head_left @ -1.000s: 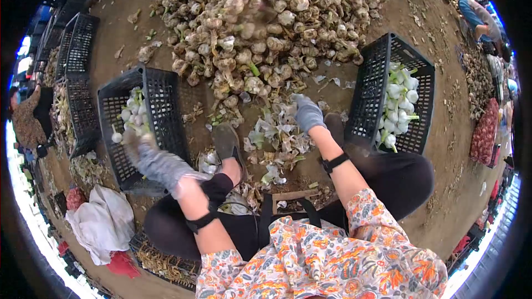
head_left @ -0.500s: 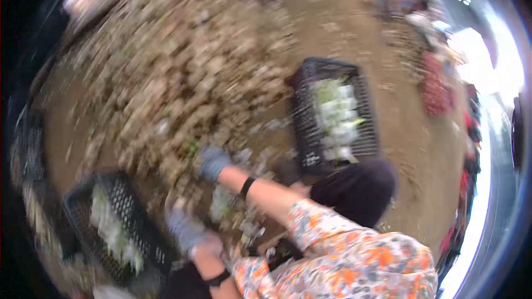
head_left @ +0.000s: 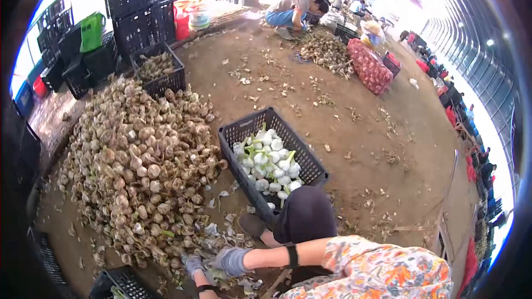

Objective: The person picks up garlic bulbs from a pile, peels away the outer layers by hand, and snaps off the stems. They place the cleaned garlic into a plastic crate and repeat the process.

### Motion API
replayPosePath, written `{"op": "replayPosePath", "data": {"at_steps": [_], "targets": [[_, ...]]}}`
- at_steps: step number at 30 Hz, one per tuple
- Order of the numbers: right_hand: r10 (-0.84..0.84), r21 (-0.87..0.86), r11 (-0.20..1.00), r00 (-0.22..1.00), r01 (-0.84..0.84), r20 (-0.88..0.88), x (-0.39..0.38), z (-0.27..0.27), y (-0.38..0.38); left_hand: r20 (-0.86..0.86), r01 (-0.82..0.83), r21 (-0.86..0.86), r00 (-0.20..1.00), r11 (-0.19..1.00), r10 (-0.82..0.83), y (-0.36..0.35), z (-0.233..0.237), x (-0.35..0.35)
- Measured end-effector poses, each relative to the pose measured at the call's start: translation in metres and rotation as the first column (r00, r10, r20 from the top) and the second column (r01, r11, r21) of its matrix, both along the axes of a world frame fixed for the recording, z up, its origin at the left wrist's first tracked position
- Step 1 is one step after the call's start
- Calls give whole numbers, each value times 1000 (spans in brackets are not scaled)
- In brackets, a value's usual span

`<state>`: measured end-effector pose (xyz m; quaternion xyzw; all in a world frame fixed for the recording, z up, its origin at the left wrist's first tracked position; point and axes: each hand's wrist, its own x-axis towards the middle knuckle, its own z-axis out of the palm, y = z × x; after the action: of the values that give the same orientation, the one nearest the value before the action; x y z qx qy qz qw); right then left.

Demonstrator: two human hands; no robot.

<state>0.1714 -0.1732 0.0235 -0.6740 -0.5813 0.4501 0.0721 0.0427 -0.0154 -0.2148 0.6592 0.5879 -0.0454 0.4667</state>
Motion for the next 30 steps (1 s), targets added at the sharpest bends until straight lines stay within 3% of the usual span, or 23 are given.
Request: {"op": "replayPosePath", "data": {"at_steps": [1, 3, 4, 5, 6, 7, 8, 9, 10, 12, 13, 15, 17, 20, 21, 23, 25, 26, 27, 28, 30], "targets": [[111, 8, 994, 993, -111, -41, 5, 10, -2, -73, 196, 140, 980, 971, -187, 4, -29, 0], [120, 69, 991, 991, -115, -66, 14, 30, 0, -376, 610, 126, 759, 782, -532, 10, -37, 2], [142, 115, 985, 986, -132, -85, 19, 41, 1, -437, 661, 124, 706, 740, -558, 9, -41, -3], [185, 148, 971, 982, -187, 32, 24, 60, 3, -444, 635, 113, 721, 764, -533, 8, -43, -8], [218, 172, 955, 964, -243, 151, 29, 80, 6, -407, 540, 101, 789, 836, -461, 9, -41, -12], [165, 171, 970, 985, -171, 50, 38, 89, 10, -304, 350, 71, 900, 934, -314, 8, -37, -17], [109, 165, 981, 993, -100, -51, 45, 92, 14, -147, 81, -9, 986, 997, -82, 7, -33, -20], [44, 205, 978, 999, -38, -24, 39, 77, 16, 26, -200, -158, 978, 967, 206, 3, -24, -22], [37, 205, 978, 999, -31, -26, 38, 62, 14, 152, -400, -336, 870, 853, 469, -1, -16, -22], [-52, 264, 962, 996, 68, -67, 38, 77, 9, 231, -531, -622, 578, 576, 782, -10, 3, -13], [-93, 176, 978, 988, 115, -127, 44, 88, 9, 227, -520, -702, 485, 487, 844, -13, 14, -7], [-179, 179, 964, 978, 196, -108, 46, 82, 10, 241, -475, -777, 383, 414, 892, -16, 34, 4], [-280, 150, 948, 960, 280, -26, 52, 82, 15, 297, -438, -769, 398, 464, 868, -18, 59, 16], [-287, 45, 958, 952, 283, 108, 66, 90, 16, 414, -387, -423, 722, 819, 555, -21, 127, 47], [-293, 50, 956, 950, 289, 108, 65, 89, 14, 520, -353, -443, 648, 824, 556, -38, 164, 55], [-605, 301, 773, 791, 558, 86, 59, 85, 10, 698, -257, -491, 456, 832, 552, -82, 277, 85], [-546, 329, 792, 838, 515, 3, 61, 89, 12, 693, -78, -545, 519, 835, 501, -55, 263, 61], [-479, 357, 807, 875, 470, -70, 63, 92, 14, 691, 102, -596, 570, 796, 444, -46, 261, 51], [-460, 408, 776, 874, 480, -154, 66, 95, 16, 604, -105, -619, 569, 778, 558, -86, 335, 72], [-489, 582, 642, 851, 500, -192, 60, 74, 18, 606, -116, -613, 567, 782, 559, -88, 356, 77], [-502, 574, 561, 797, 596, -337, 60, 79, 18, 743, -24, -430, 558, 902, 369, -90, 381, 75]]}}
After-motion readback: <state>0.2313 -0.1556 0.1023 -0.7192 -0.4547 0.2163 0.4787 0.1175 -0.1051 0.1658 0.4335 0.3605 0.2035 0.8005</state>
